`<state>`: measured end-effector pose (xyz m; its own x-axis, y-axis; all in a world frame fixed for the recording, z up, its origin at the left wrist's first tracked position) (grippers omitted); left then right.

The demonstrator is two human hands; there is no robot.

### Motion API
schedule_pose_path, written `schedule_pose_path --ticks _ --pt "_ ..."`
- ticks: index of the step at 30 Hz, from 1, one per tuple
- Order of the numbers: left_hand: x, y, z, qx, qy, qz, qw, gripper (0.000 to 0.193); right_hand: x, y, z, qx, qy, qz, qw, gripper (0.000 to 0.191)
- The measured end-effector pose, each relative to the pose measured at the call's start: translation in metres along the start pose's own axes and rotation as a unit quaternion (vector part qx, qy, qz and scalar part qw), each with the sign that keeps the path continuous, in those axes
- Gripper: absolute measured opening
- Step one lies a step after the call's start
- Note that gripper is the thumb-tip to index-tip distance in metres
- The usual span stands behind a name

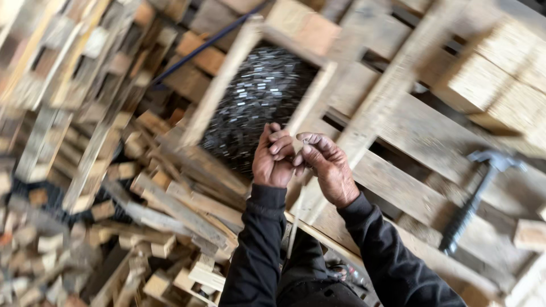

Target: The person hammers nails into wooden planks to secure them together. They then pick up small wooden blocks from a yellow crate and place them onto the assembled structure.

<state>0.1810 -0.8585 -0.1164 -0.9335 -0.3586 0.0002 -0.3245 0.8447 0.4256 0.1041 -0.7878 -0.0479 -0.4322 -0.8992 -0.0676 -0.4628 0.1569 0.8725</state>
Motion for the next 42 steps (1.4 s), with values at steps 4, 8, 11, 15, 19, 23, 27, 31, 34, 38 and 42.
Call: schedule_pose_path --ticks 4,8,11,15,19,23,27,31,34,38,42 --pt "0.020 0.101 0.025 -0.097 -0.053 0.045 0.993 0.030 -0.070 0.044 0.061 0.042 -0.113 0.035 0.992 0.022" --pt "0.022 0.219 0.065 -0.054 -0.148 0.118 0.980 0.026 -0.159 0.086 0.123 0.031 -0.188 0.093 0.977 0.021" --pt "0.002 0.324 0.070 0.040 -0.052 0.278 0.958 0.025 -0.248 0.120 0.162 0.009 -0.239 0.126 0.963 0.013" --pt "-0.053 0.413 0.125 0.119 -0.211 0.306 0.921 0.022 -0.390 0.149 0.189 -0.045 -0.280 0.150 0.947 0.009" --pt "-0.143 0.487 0.187 0.234 -0.360 0.374 0.822 0.018 -0.533 0.125 0.212 0.048 -0.411 0.145 0.899 0.006" --pt "-0.211 0.548 0.220 0.324 -0.350 0.416 0.774 0.017 -0.624 0.089 0.234 0.185 -0.484 0.209 0.829 0.008" --pt "-0.232 0.587 0.225 0.452 -0.295 0.407 0.737 0.012 -0.665 0.077 0.258 0.148 -0.518 0.214 0.815 0.012" --pt "-0.223 0.594 0.224 0.547 -0.301 0.319 0.713 0.011 -0.665 0.078 0.268 0.117 -0.515 0.218 0.821 0.012" --pt "-0.199 0.573 0.221 0.570 -0.263 0.235 0.742 0.011 -0.642 0.073 0.273 0.083 -0.520 0.180 0.831 0.016" --pt "-0.137 0.517 0.214 0.748 -0.183 0.100 0.630 0.018 -0.574 0.087 0.293 -0.052 -0.525 0.144 0.837 0.026" --pt "-0.080 0.504 0.225 0.896 -0.088 0.091 0.427 0.013 -0.455 0.133 0.323 -0.286 -0.436 0.153 0.839 0.029"
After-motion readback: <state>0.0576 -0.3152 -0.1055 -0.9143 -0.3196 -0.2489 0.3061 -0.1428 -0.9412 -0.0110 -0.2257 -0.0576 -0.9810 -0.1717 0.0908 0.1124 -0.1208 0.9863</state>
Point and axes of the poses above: each hand's wrist, its own x-axis towards the middle knuckle, its own z-axis out of the back of the hand, y = z × x, the point moved 8 cm from there along x, towards the middle knuckle, and after that the axes turned 14 degrees about z, right-handed, at the moved point
